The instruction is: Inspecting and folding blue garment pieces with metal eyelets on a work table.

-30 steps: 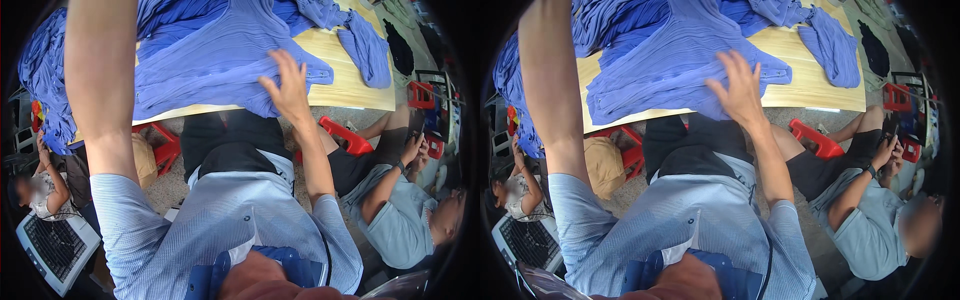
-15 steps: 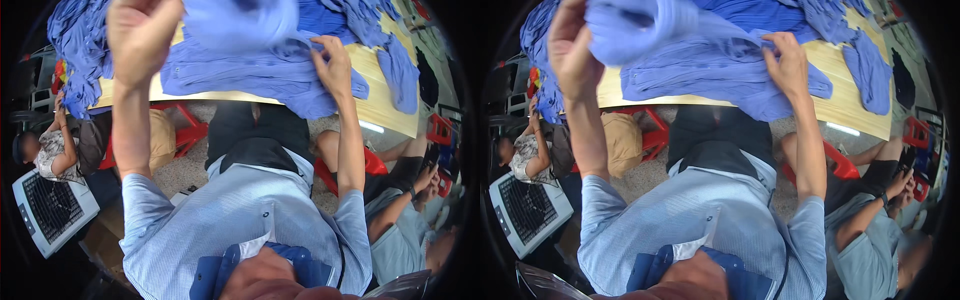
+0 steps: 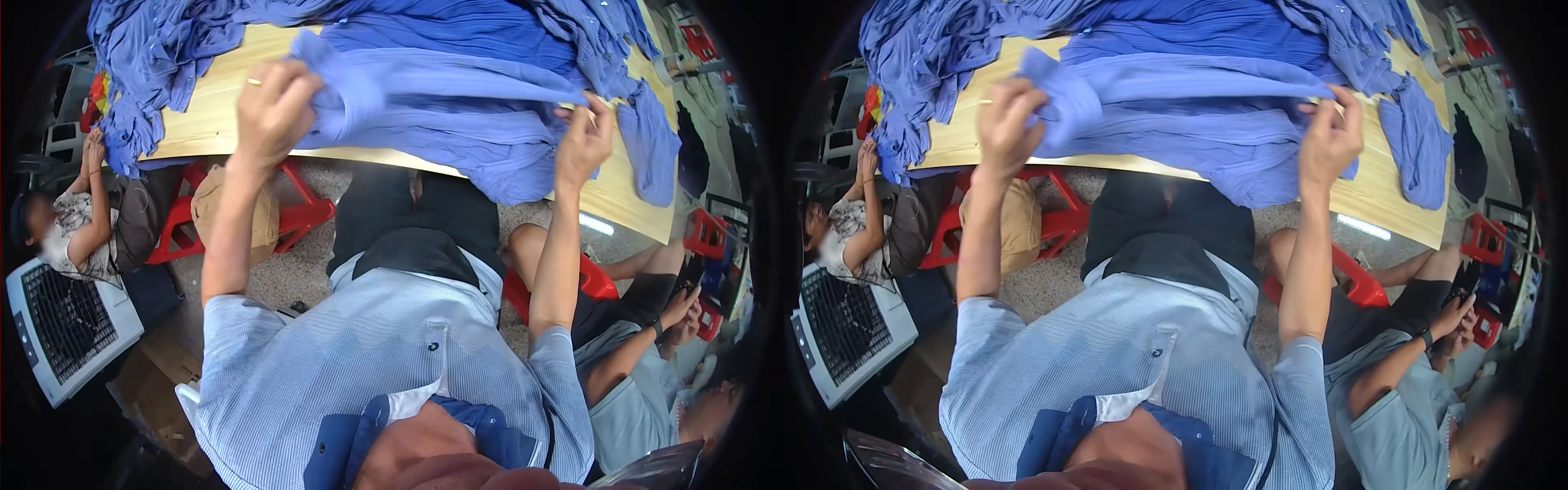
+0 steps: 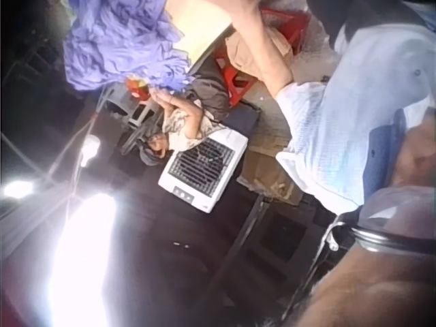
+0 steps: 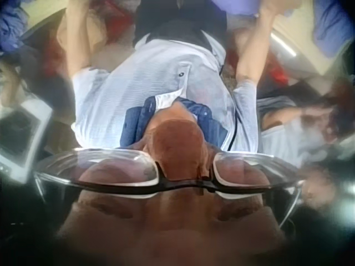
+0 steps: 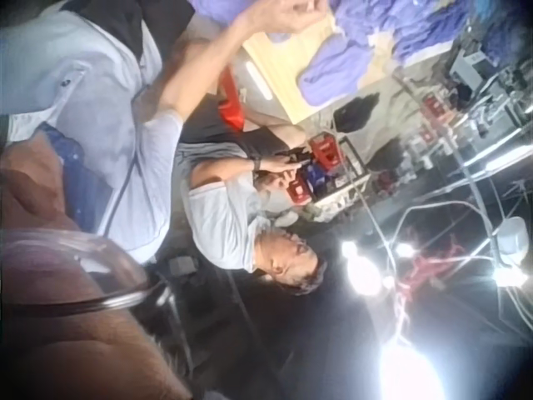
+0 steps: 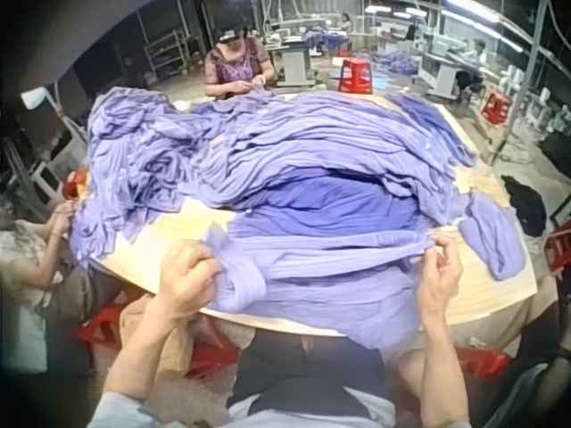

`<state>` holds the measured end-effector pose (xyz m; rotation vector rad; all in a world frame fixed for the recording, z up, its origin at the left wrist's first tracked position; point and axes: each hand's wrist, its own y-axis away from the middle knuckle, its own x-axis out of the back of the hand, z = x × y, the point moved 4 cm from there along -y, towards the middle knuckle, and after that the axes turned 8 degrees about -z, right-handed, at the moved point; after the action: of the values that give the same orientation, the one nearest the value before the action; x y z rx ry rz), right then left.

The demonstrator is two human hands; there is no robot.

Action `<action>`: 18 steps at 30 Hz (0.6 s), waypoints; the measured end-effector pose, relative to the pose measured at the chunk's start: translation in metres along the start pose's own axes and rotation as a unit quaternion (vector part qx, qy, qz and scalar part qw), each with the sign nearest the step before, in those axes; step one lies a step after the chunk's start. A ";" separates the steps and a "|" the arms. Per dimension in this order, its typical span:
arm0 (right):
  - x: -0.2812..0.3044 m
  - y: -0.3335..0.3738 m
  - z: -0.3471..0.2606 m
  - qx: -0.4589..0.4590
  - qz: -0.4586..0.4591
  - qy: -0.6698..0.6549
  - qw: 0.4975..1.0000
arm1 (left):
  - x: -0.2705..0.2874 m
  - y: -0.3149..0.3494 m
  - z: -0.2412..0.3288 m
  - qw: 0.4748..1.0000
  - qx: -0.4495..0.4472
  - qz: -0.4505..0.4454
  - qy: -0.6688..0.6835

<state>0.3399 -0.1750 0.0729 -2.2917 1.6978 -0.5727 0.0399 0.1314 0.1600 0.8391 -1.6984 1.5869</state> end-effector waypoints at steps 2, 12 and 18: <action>0.015 0.001 0.039 -0.075 0.049 -0.123 0.988 | -0.035 0.049 -0.018 0.987 0.094 -0.102 0.076; 0.048 0.006 0.082 -0.138 0.062 -0.184 0.971 | -0.041 0.102 -0.026 0.964 0.216 0.089 0.123; 0.028 0.015 0.062 -0.148 0.035 -0.206 0.967 | -0.062 0.116 -0.019 0.951 0.255 -0.127 0.120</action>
<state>0.3615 -0.2090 0.0162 -2.3163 1.7296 0.1807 -0.0181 0.1579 0.0435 1.0148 -0.9733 1.8818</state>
